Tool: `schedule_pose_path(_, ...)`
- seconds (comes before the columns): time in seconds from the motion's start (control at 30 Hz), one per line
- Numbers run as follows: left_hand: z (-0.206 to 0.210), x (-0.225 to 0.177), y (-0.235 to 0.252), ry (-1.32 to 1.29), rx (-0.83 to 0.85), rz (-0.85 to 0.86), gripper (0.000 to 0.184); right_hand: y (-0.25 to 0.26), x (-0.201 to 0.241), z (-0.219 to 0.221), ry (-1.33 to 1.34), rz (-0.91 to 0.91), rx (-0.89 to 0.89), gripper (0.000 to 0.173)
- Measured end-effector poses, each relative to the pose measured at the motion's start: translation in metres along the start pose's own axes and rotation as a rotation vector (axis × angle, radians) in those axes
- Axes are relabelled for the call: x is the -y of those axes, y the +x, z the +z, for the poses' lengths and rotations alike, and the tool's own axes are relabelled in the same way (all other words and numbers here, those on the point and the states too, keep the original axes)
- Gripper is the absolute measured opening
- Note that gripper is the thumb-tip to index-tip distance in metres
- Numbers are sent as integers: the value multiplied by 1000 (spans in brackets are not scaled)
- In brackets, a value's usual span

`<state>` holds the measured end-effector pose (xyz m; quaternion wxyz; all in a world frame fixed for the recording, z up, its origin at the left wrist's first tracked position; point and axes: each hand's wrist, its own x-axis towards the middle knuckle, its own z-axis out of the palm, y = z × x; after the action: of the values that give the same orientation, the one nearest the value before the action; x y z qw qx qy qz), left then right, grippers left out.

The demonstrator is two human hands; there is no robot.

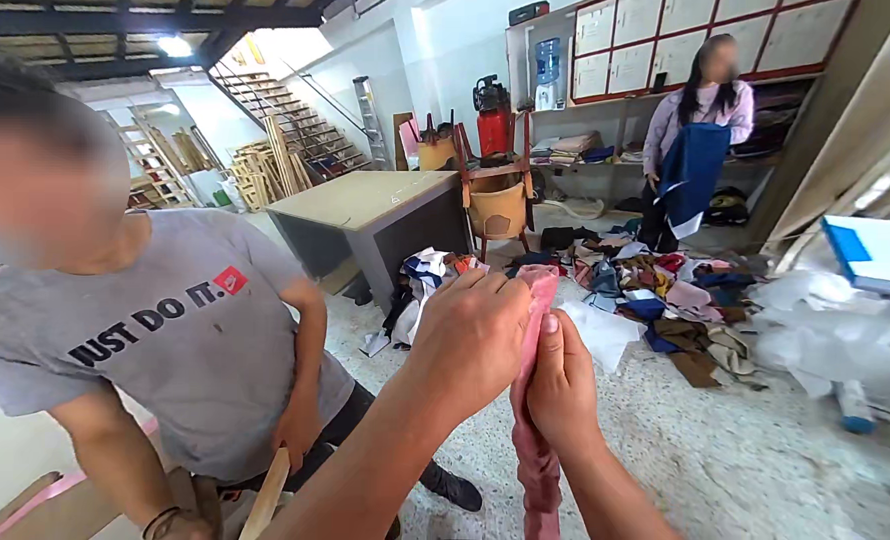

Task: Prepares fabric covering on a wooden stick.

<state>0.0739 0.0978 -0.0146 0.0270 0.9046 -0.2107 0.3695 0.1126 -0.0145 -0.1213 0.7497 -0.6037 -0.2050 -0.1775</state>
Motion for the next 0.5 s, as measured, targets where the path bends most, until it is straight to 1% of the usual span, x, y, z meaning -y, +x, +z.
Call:
schedule_pose_path(0.07, -3, 1, 4, -17, 77, 43, 28, -4, -4, -5, 1, 19, -26, 43)
schedule_pose_path(0.13, -2, 2, 1, -51, 138, 50, 31, -9, -12, -8, 7, 57, -9, 44)
schedule_pose_path(0.23, 22, 8, -27, -172, 205, 23, 29, -25, -41, -12, -9, 86, 20, 47)
schedule_pose_path(0.3, 43, 11, -50, -255, 143, -36, 33, -32, -51, -10, 39, 66, 23, 47)
schedule_pose_path(0.37, 55, 7, -69, -335, 87, -99, 36, -44, -56, -11, 75, 81, 36, 48)
schedule_pose_path(0.43, 58, 4, -82, -368, 37, -122, 39, -54, -62, -13, 104, 72, 76, 49)
schedule_pose_path(0.5, 52, 3, -89, -363, 3, -100, 39, -59, -62, -13, 188, 60, 146, 47)
